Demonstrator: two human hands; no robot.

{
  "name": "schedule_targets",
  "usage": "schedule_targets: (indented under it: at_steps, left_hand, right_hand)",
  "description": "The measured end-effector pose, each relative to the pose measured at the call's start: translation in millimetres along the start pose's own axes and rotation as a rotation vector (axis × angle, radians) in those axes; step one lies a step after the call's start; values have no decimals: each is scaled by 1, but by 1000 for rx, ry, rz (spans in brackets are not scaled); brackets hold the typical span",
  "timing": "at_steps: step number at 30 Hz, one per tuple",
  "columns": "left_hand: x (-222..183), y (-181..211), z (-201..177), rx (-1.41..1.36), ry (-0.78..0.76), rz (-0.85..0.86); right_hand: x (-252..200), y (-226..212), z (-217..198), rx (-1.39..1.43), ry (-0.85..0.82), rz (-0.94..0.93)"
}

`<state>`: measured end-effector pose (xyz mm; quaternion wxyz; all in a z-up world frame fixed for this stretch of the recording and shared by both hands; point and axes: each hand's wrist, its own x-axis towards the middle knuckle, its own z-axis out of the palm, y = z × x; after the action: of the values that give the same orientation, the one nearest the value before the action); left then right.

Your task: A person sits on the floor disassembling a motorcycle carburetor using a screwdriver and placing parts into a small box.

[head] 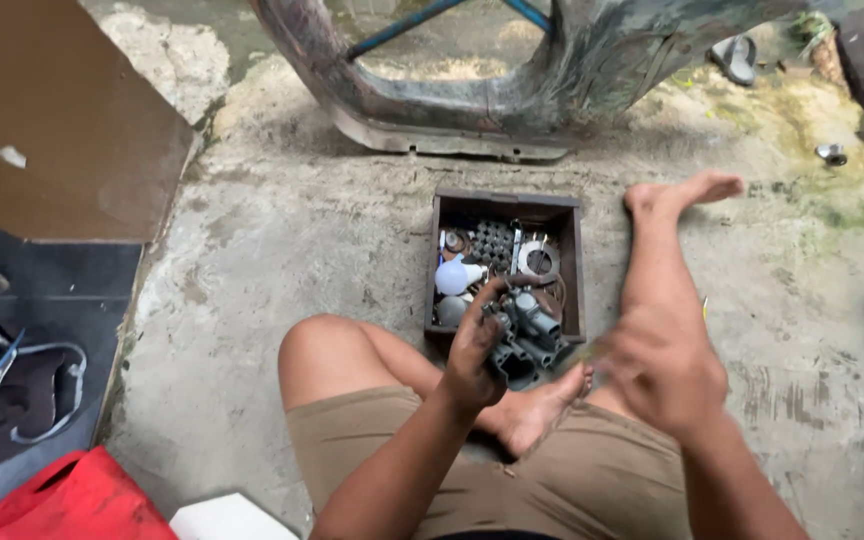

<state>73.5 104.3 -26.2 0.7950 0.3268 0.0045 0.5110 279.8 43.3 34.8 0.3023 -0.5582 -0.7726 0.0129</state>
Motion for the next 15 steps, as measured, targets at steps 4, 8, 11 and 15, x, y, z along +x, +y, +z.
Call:
schedule_targets:
  at_steps: [4, 8, 11, 15]
  left_hand:
    - [-9, 14, 9, 56, 73, -21]
    - [-21, 0, 13, 62, 251, -68]
    - [-32, -14, 10, 284, 332, -95]
    - [-50, -4, 16, 1112, 168, -173]
  right_hand:
    - [-8, 20, 18, -19, 119, 338]
    - [93, -79, -3, 595, 90, 1308]
    - [-78, 21, 125, 1328, -10, 398]
    - [-132, 49, 196, 1733, 215, 578]
